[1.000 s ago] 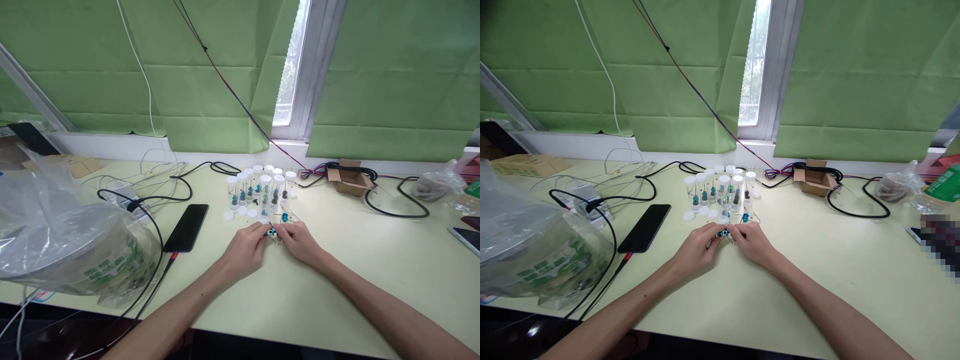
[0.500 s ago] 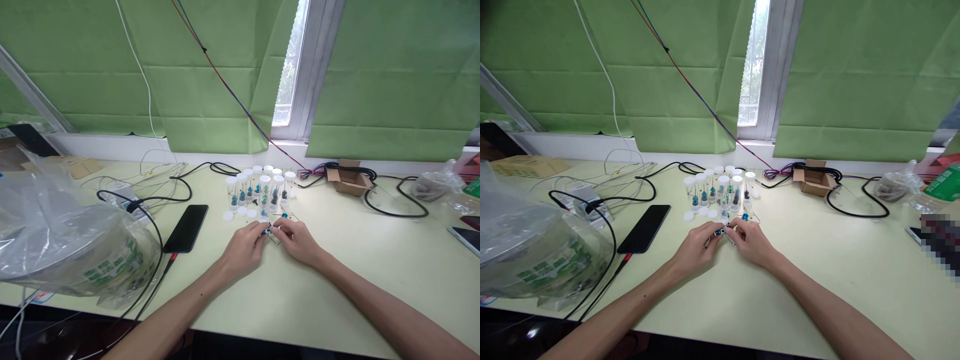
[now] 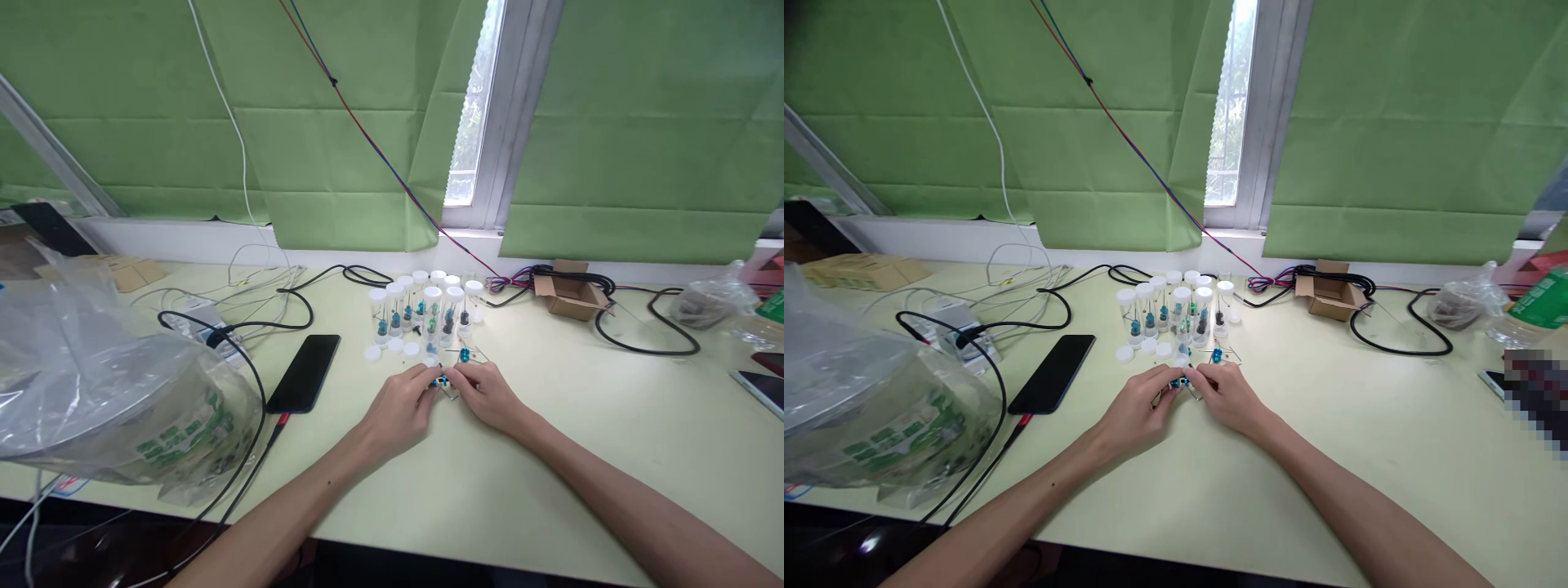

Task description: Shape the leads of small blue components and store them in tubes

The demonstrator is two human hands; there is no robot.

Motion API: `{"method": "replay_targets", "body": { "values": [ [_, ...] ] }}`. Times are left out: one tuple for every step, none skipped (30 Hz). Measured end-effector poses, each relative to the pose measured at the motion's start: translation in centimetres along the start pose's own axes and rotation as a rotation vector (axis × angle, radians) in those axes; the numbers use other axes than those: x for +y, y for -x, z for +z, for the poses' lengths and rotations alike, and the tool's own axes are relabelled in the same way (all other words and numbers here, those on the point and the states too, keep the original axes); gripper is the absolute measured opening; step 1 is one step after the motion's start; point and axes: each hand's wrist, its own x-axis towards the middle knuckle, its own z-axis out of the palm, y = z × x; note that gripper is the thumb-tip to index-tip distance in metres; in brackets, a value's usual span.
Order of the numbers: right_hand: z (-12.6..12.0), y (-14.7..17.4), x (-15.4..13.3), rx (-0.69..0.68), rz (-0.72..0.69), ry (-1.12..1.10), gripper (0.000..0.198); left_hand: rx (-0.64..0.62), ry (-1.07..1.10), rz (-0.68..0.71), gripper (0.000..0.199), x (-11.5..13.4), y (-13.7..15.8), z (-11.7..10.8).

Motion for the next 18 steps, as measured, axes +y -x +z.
{"method": "replay_targets", "body": {
  "values": [
    [0.02, 0.0, 0.06, -0.001, -0.003, -0.001, 0.051, -0.001, 0.0, 0.005, 0.029, -0.02, 0.0, 0.01],
    [0.04, 0.0, 0.11, -0.002, -0.005, -0.003, 0.051, -0.005, 0.0, 0.009, 0.029, -0.03, 0.01, 0.01],
    [0.06, 0.0, 0.17, -0.005, -0.005, -0.006, 0.051, -0.007, -0.001, 0.011, 0.03, -0.04, 0.01, 0.02],
    [0.07, 0.0, 0.22, -0.009, -0.005, -0.008, 0.052, -0.011, -0.001, 0.012, 0.031, -0.06, 0.02, 0.04],
    [0.09, 0.01, 0.26, -0.011, -0.004, -0.011, 0.052, -0.013, 0.0, 0.013, 0.031, -0.07, 0.02, 0.06],
    [0.11, 0.01, 0.29, -0.011, -0.001, -0.012, 0.053, -0.016, 0.002, 0.012, 0.031, -0.07, 0.02, 0.08],
    [0.13, 0.02, 0.3, -0.011, 0.001, -0.012, 0.053, -0.018, 0.004, 0.012, 0.031, -0.07, 0.02, 0.11],
    [0.14, 0.02, 0.3, -0.01, 0.003, -0.011, 0.054, -0.02, 0.007, 0.01, 0.031, -0.07, 0.01, 0.14],
    [0.15, 0.01, 0.26, -0.01, 0.006, -0.01, 0.054, -0.022, 0.01, 0.009, 0.03, -0.07, 0.0, 0.15],
    [0.15, 0.01, 0.21, -0.011, 0.009, -0.008, 0.054, -0.026, 0.013, 0.007, 0.03, -0.06, -0.01, 0.16],
    [0.13, 0.0, 0.13, -0.012, 0.013, -0.007, 0.053, -0.028, 0.014, 0.004, 0.029, -0.05, -0.03, 0.16],
    [0.11, -0.01, 0.03, -0.013, 0.016, -0.007, 0.053, -0.029, 0.015, 0.001, 0.029, -0.05, -0.04, 0.14],
    [0.07, -0.01, -0.06, -0.012, 0.02, -0.006, 0.052, -0.028, 0.014, -0.004, 0.028, -0.05, -0.05, 0.12],
    [0.03, -0.02, -0.16, -0.006, 0.024, -0.002, 0.051, -0.023, 0.011, -0.011, 0.028, -0.07, -0.06, 0.09],
    [-0.01, -0.03, -0.25, 0.005, 0.029, 0.003, 0.051, -0.014, 0.006, -0.019, 0.027, -0.1, -0.06, 0.07],
    [-0.06, -0.03, -0.32, 0.017, 0.036, 0.006, 0.049, -0.002, -0.001, -0.028, 0.027, -0.15, -0.07, 0.04],
    [-0.1, -0.02, -0.37, 0.027, 0.046, 0.004, 0.046, 0.01, -0.01, -0.036, 0.026, -0.2, -0.08, 0.03],
    [-0.14, -0.02, -0.41, 0.031, 0.057, -0.006, 0.041, 0.022, -0.02, -0.043, 0.025, -0.26, -0.08, 0.03]
  ]
}}
